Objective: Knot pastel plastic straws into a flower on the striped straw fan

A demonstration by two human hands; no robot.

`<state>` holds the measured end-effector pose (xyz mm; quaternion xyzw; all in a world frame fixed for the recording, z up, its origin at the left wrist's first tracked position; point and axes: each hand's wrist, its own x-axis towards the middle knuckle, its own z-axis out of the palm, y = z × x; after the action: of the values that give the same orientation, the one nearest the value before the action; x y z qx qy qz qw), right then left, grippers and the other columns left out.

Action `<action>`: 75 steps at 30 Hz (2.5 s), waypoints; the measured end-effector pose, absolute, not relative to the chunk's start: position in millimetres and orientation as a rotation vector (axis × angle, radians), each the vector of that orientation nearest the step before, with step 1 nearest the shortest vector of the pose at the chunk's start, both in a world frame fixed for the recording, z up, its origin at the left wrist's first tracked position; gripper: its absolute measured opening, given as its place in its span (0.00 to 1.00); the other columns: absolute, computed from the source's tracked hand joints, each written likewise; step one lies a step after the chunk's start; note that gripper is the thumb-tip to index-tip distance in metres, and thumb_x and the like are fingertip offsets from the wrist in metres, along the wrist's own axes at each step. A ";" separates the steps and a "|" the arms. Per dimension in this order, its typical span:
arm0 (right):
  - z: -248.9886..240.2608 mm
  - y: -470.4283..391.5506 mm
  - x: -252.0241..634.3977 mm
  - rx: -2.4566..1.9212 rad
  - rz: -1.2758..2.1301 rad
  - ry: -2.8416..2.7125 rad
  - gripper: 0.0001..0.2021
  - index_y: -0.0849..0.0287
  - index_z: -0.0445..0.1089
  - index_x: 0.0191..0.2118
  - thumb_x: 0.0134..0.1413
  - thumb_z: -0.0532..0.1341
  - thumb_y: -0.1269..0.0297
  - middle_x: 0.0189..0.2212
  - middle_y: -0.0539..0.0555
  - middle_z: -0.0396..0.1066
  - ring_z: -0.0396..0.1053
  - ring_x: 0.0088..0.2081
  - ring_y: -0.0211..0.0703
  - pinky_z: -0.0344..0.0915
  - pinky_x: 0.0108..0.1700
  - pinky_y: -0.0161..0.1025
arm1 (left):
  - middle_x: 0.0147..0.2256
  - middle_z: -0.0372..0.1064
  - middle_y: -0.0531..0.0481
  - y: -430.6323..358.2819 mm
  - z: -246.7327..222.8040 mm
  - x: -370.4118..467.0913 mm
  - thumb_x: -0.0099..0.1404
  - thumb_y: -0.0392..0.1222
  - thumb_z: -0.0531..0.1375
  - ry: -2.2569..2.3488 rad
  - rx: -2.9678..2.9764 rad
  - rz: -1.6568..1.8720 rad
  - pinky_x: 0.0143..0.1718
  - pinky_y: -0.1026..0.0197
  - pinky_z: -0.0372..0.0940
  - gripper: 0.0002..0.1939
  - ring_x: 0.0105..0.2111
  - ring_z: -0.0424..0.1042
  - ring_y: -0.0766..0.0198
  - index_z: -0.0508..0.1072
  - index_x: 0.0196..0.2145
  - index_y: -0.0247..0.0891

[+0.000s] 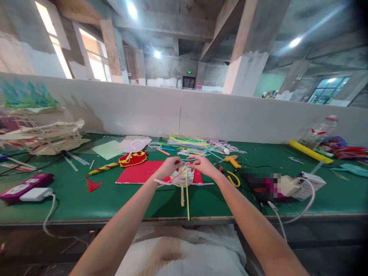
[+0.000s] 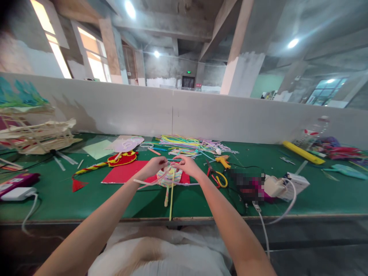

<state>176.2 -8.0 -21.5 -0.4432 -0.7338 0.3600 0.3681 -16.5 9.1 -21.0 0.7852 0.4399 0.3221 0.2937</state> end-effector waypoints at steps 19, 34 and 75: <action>-22.8 -7.8 175.2 -1.119 0.876 -1.906 0.14 0.61 0.72 0.32 0.46 0.62 0.54 0.21 0.51 0.71 0.69 0.26 0.41 0.63 0.31 0.36 | 0.17 0.61 0.55 8.5 -21.7 -11.6 0.55 0.56 0.54 1.125 2.046 0.807 0.21 0.66 0.58 0.18 0.20 0.64 0.66 0.61 0.20 0.38; -24.0 -7.3 171.5 -1.148 1.036 -1.855 0.12 0.60 0.69 0.31 0.47 0.61 0.55 0.26 0.52 0.72 0.64 0.16 0.33 0.55 0.15 0.30 | 0.19 0.62 0.54 9.4 -24.1 -11.0 0.55 0.57 0.53 1.094 2.039 0.785 0.23 0.65 0.60 0.19 0.21 0.66 0.65 0.63 0.23 0.37; -23.9 -6.8 166.1 -1.182 0.964 -1.865 0.14 0.59 0.67 0.27 0.46 0.61 0.51 0.22 0.50 0.70 0.63 0.15 0.34 0.59 0.20 0.33 | 0.20 0.64 0.53 8.8 -20.7 -11.2 0.52 0.41 0.56 1.239 2.303 0.730 0.24 0.66 0.52 0.08 0.23 0.60 0.66 0.69 0.21 0.35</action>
<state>166.1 -6.8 -23.9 -0.4579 -0.7227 0.3736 0.3583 -11.2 8.8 -20.7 0.8289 0.4461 0.2628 0.2118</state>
